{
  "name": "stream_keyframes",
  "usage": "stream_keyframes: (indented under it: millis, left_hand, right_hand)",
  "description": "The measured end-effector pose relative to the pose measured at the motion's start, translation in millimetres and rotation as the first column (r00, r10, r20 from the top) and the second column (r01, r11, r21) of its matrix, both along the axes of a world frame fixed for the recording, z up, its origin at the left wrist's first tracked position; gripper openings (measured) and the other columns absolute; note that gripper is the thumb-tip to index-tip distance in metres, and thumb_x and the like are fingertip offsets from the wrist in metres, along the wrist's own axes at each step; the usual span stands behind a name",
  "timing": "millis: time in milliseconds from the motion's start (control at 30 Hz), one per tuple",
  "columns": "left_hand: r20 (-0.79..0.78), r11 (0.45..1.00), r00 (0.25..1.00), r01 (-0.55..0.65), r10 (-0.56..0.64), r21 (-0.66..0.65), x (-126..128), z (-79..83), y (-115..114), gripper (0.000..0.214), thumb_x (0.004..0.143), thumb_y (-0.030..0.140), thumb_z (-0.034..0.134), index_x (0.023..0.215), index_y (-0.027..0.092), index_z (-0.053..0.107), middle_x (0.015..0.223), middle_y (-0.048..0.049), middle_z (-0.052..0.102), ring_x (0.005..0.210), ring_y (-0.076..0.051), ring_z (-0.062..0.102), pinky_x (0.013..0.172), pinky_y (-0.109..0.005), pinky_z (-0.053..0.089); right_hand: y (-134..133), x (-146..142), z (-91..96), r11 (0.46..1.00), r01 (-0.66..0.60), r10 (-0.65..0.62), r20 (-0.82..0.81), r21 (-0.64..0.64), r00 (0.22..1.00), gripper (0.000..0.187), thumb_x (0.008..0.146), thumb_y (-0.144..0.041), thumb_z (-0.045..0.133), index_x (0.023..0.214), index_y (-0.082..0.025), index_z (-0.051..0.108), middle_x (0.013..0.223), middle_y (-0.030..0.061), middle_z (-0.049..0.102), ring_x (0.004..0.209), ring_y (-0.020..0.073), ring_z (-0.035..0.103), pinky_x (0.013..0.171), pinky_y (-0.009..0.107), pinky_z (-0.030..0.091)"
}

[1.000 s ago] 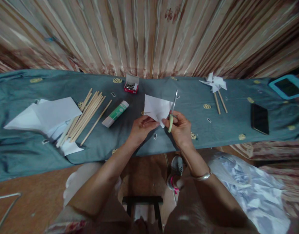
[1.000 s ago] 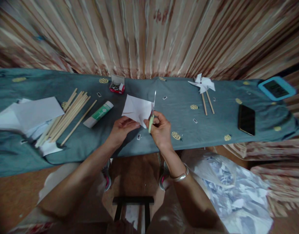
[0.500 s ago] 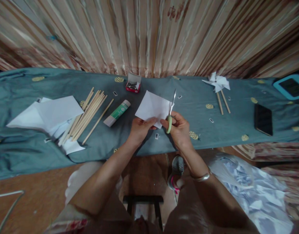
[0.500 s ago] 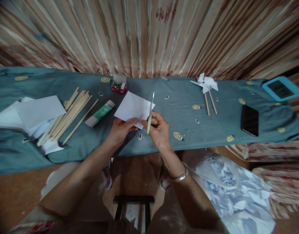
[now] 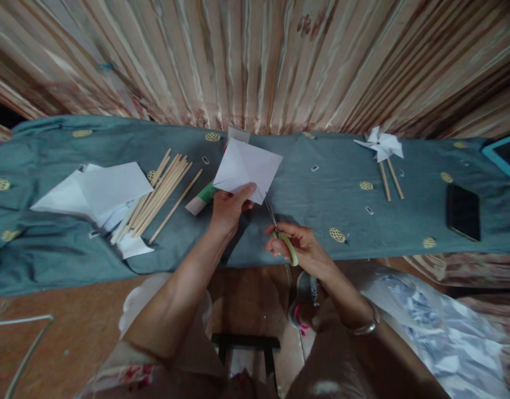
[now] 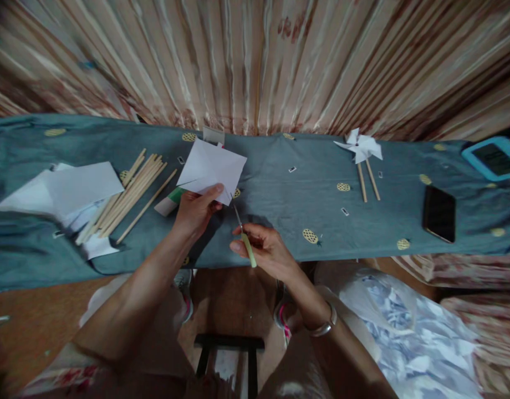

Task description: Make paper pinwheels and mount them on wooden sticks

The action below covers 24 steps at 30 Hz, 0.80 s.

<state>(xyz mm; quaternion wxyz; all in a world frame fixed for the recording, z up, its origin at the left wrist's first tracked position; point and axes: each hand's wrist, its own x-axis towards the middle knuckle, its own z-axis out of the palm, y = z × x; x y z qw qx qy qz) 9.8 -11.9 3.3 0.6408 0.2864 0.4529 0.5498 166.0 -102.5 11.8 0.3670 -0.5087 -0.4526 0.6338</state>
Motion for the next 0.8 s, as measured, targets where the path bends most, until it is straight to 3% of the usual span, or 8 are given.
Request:
stream_keyframes:
  millis: [800]
  left_hand:
    - [0.008,0.995,0.997,0.081,-0.081,-0.052,6.9,-0.6,-6.7,0.026,0.053,0.033,0.081,0.069,0.015,0.07,0.064,0.0019,0.067,0.052,-0.009,0.056,0.05,-0.021,0.046]
  right_hand:
    - [5.6,-0.8,1.9,0.999,-0.028,0.026,-0.053,-0.044,0.998,0.038,0.068,-0.053,0.082,0.085,-0.021,0.07,0.063,-0.0029,0.067,0.051,0.0088,0.058,0.046,0.019,0.047]
